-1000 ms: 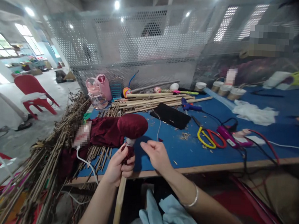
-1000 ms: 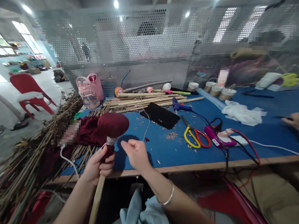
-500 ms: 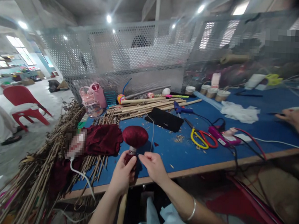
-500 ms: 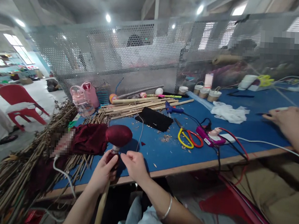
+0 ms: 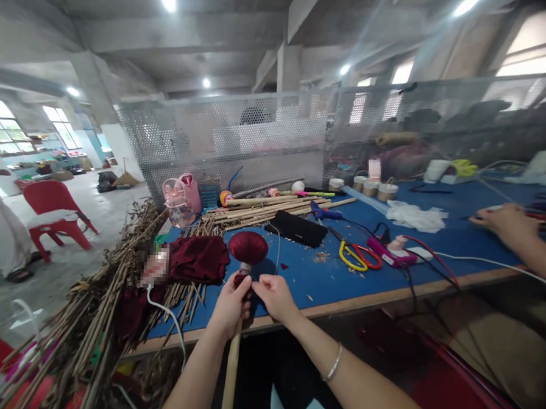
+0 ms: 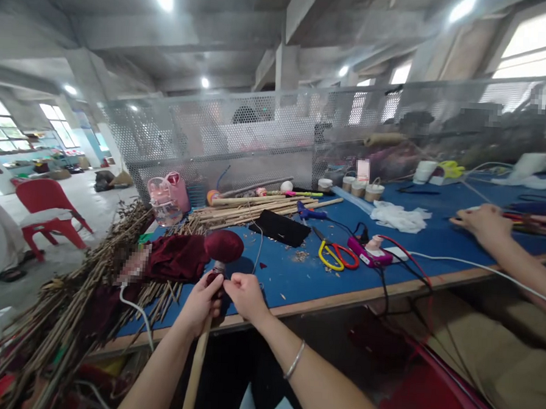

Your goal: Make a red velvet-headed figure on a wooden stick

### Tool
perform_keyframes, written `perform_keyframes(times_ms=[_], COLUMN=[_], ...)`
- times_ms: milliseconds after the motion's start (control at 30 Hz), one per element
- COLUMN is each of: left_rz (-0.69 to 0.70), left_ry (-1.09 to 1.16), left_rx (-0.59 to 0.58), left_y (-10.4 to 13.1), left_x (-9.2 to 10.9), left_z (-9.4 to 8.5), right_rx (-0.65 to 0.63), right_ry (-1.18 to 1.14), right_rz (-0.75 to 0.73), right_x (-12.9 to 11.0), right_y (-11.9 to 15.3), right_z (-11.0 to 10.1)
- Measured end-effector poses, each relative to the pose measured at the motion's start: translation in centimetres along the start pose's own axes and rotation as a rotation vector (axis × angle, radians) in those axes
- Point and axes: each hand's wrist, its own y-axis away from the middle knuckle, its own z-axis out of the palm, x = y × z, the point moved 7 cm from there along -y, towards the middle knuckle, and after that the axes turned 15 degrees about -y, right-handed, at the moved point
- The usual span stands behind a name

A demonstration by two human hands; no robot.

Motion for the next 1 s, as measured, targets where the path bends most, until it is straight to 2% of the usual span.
perform_keyframes(times_ms=[200, 467, 633, 800, 900, 1000], left_rz=[0.020, 0.026, 0.051, 0.077, 0.111, 0.152], left_ry=[0.009, -0.020, -0.091, -0.209, -0.301, -0.408], left_rx=[-0.025, -0.019, 0.020, 0.000, -0.022, -0.086], left_y=[-0.2, -0.2, 0.0, 0.4, 0.9, 1.4], left_x=[-0.2, -0.6, -0.4, -0.3, -0.1, 0.1], left_z=[-0.1, -0.4, -0.3, 0.3, 0.4, 0.5], right_rx=[0.017, -0.027, -0.016, 0.012, -0.072, -0.344], right_ry=[0.032, 0.057, 0.066, 0.128, 0.183, 0.489], right_rz=[-0.044, -0.079, -0.128, -0.202, -0.220, -0.294], right_x=[0.2, 0.0, -0.5, -0.8, -1.4, -4.1], right_y=[-0.1, 0.1, 0.3, 1.2, 2.1, 3.3], right_z=[-0.1, 0.1, -0.1, -0.6, -1.2, -1.1])
